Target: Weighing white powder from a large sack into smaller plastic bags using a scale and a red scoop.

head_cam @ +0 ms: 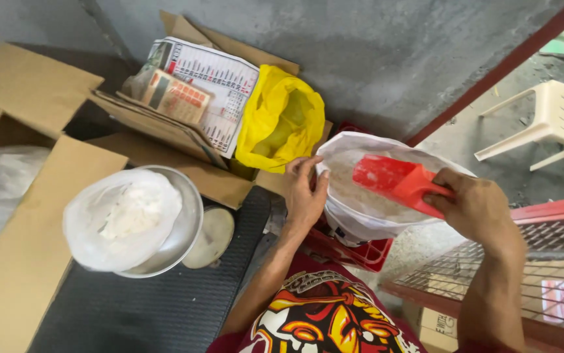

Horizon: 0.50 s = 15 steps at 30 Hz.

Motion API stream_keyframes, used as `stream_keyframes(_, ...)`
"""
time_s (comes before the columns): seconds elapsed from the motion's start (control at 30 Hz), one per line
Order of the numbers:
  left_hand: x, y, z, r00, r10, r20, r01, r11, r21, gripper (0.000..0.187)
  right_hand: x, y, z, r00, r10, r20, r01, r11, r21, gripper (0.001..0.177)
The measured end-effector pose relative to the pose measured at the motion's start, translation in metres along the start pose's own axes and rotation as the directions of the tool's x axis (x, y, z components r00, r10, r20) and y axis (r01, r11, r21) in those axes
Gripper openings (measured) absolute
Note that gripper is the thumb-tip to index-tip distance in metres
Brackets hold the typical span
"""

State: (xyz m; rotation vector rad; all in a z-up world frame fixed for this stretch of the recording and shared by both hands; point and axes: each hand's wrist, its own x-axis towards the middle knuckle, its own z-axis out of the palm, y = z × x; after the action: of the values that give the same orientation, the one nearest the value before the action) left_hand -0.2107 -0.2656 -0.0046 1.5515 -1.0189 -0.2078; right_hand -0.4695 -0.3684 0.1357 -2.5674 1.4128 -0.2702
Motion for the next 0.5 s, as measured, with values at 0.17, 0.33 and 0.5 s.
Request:
stream_keyframes(0.17,-0.007,-0.005,0.026,0.991,-0.015,0.135,0.003,0.996,0.085,0.049,0.049,0.042,0.095,0.968,0.009,0.249,0.056,0.966,-0.254,0.036)
stream_keyframes(0.33,-0.01,-0.014,0.036,0.987,-0.008,0.162,0.002,0.999,0.041,0.068,0.088,0.127,0.24,0.977,-0.032,0.212,0.113,0.916,-0.384,0.04)
stream_keyframes(0.5,-0.013,-0.015,0.04,0.975,-0.098,0.2,0.081,0.992,0.092,0.074,0.112,0.177,0.308,0.973,-0.222,-0.057,0.175,0.882,-0.437,0.024)
